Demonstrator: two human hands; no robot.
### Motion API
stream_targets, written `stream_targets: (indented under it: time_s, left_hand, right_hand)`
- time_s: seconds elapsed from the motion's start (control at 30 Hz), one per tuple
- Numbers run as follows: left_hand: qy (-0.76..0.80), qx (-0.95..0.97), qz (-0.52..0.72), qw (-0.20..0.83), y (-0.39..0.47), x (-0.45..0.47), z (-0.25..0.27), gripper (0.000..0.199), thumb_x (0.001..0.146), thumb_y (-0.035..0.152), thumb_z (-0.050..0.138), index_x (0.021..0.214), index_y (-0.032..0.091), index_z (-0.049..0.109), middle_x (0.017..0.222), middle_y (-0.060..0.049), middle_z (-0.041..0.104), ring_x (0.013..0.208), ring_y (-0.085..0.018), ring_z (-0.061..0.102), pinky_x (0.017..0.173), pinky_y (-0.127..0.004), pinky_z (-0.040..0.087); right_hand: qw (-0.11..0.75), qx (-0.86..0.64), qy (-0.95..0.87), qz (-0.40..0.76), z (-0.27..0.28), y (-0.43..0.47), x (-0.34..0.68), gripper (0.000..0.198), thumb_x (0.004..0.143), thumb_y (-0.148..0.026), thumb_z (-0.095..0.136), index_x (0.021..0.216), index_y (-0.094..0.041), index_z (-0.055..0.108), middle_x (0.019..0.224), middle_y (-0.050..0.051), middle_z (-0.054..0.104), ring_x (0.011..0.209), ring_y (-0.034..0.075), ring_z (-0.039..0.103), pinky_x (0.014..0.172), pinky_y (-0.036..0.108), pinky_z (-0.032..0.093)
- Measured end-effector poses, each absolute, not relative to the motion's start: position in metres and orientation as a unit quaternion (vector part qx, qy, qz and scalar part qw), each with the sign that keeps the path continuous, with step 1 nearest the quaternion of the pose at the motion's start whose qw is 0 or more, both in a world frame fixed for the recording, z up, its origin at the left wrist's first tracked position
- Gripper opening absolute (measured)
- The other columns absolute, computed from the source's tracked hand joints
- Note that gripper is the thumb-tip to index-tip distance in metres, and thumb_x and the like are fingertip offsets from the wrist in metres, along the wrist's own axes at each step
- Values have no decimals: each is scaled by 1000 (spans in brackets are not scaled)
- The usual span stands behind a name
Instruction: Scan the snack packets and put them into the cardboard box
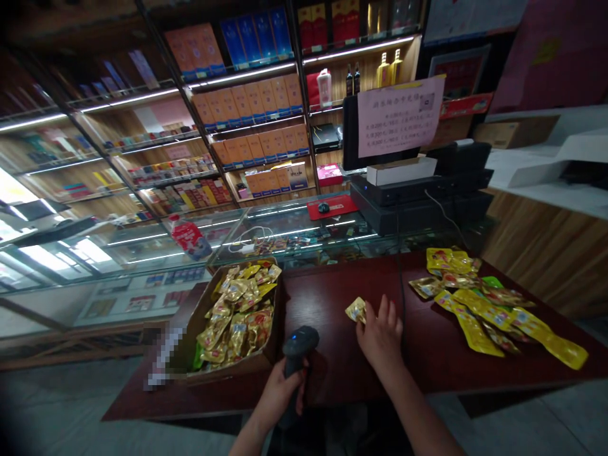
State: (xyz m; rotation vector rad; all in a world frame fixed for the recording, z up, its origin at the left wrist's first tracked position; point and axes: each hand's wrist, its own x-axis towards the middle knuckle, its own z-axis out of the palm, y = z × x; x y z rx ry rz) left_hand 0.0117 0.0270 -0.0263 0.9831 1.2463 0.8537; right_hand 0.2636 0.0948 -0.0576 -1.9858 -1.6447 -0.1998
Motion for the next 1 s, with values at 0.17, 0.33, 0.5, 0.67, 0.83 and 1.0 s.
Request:
stream_targets:
  time_s: [0.17, 0.33, 0.5, 0.67, 0.83, 1.0]
  left_hand:
    - [540, 418, 375, 627, 29, 13, -24, 39, 70, 46, 72, 93, 19, 57, 49, 7, 55, 30, -11, 47, 31, -20, 39]
    - [550, 382, 404, 623, 30, 16, -22, 44, 68, 50, 72, 93, 18, 56, 48, 8, 53, 30, -11, 46, 31, -21, 40]
    - [542, 400, 405, 618, 22, 22, -2, 45, 68, 49, 73, 95, 17, 57, 49, 8, 54, 30, -10, 46, 30, -20, 38]
    - [538, 424, 383, 620, 21, 28, 30, 42, 72, 47, 72, 96, 15, 59, 51, 7, 55, 30, -10, 47, 31, -20, 39]
    - [530, 436, 371, 625, 22, 35, 46, 42, 71, 45, 71, 97, 15, 59, 50, 6, 56, 30, -11, 48, 31, -20, 38]
    - [529, 448, 367, 620, 22, 37, 50, 31, 72, 38, 68, 93, 16, 58, 49, 7, 56, 31, -11, 50, 33, -19, 39]
  right_hand:
    - [342, -676, -651, 44, -58, 89, 241, 51, 89, -27, 50, 140, -23, 49, 117, 13, 66, 105, 29, 64, 90, 45, 50]
    - [436, -626, -620, 183, -53, 90, 235, 43, 94, -40, 46, 133, -28, 59, 113, 7, 67, 96, 21, 69, 80, 30, 55]
    - [502, -606, -571, 233, -60, 93, 244, 50, 91, -35, 47, 139, -20, 53, 134, 12, 61, 121, 24, 61, 102, 36, 49]
    - [495, -619, -558, 245, -56, 89, 240, 71, 89, -35, 52, 155, -24, 27, 152, 12, 46, 134, 26, 51, 109, 44, 43]
    - [489, -626, -548, 263, -55, 86, 238, 71, 89, -35, 53, 154, -26, 26, 149, 11, 49, 129, 26, 56, 107, 45, 46]
    - [492, -614, -557, 266, -59, 86, 239, 69, 88, -35, 55, 152, -28, 30, 149, 9, 50, 129, 25, 57, 107, 43, 47]
